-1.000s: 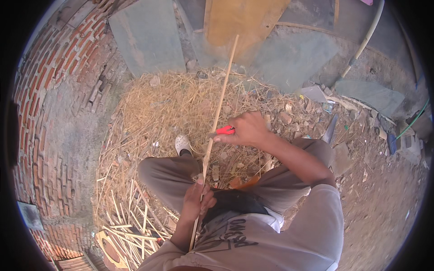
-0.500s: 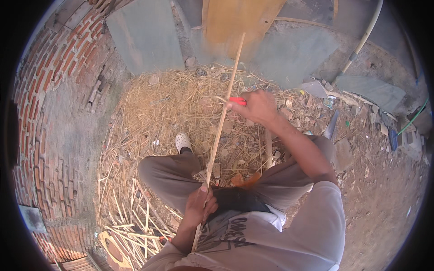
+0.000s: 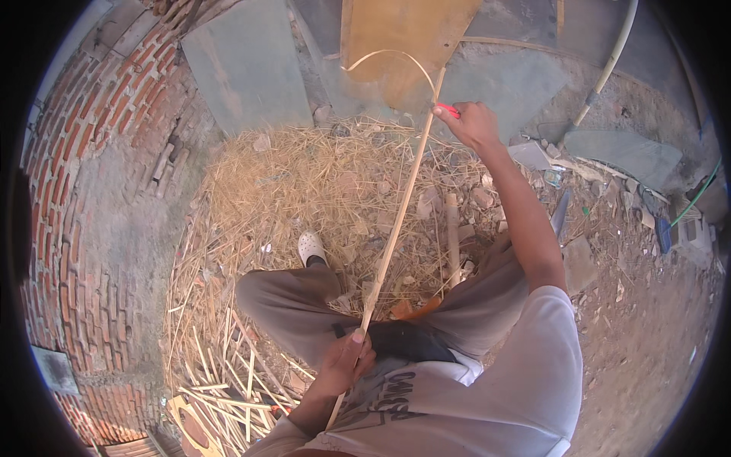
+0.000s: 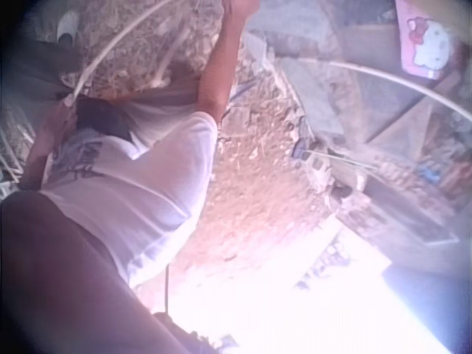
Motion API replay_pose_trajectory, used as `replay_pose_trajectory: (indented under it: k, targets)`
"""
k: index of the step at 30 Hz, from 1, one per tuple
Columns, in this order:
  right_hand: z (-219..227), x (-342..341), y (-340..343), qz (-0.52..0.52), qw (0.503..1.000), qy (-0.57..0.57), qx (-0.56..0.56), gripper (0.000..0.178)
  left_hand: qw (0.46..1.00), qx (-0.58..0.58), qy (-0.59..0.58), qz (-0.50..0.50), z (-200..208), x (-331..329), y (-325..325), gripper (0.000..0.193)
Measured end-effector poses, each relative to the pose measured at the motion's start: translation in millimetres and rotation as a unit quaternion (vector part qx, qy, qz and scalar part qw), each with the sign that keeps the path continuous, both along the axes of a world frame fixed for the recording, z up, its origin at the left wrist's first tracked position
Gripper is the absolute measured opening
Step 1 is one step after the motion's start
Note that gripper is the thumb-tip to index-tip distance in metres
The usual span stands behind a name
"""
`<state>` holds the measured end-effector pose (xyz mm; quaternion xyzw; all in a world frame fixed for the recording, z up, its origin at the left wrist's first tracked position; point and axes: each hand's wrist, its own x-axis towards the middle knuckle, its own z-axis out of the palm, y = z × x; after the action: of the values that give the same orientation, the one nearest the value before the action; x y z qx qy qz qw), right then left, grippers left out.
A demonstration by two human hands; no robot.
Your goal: The person sits on the ground and uses a red utility knife to shave thin strips from a long bamboo stick. They hold the stick with their left hand and scrape the blade along its length with their right hand, producing thin shavings that fall onto the ground.
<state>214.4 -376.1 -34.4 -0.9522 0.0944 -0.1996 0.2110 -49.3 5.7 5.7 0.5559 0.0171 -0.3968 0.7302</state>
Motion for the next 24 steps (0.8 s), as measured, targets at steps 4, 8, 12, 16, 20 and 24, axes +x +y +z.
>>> replay_pose_trajectory:
  k: [4,8,12,16,20,24]
  targets:
    - [-4.1,15.9,-21.4,-0.051,0.999,0.003,0.017,0.077,1.000,-0.004,-0.012,-0.014,0.6,-1.2,2.5,0.040]
    - [-25.4,26.0,-110.4,-0.192,0.968,-0.018,0.158,0.090,0.995,0.009,-0.065,-0.076,-4.1,-19.1,10.7,0.039]
    - [-26.1,18.5,-106.0,-0.203,0.964,0.010,0.171,0.091,0.994,0.021,-0.111,-0.015,1.2,-9.0,4.8,0.037]
    - [7.7,-31.7,21.5,-0.017,0.988,0.068,0.138,0.083,0.993,0.031,-0.102,0.060,-8.9,21.1,14.7,0.036]
    - [8.1,-112.6,126.6,0.314,0.948,-0.039,0.026,0.062,0.989,0.028,-0.113,0.092,-9.6,43.4,10.3,0.037]
    - [5.5,-125.9,148.3,0.340,0.937,-0.077,-0.021,0.064,0.989,0.036,-0.110,0.093,-7.2,44.6,4.2,0.040]
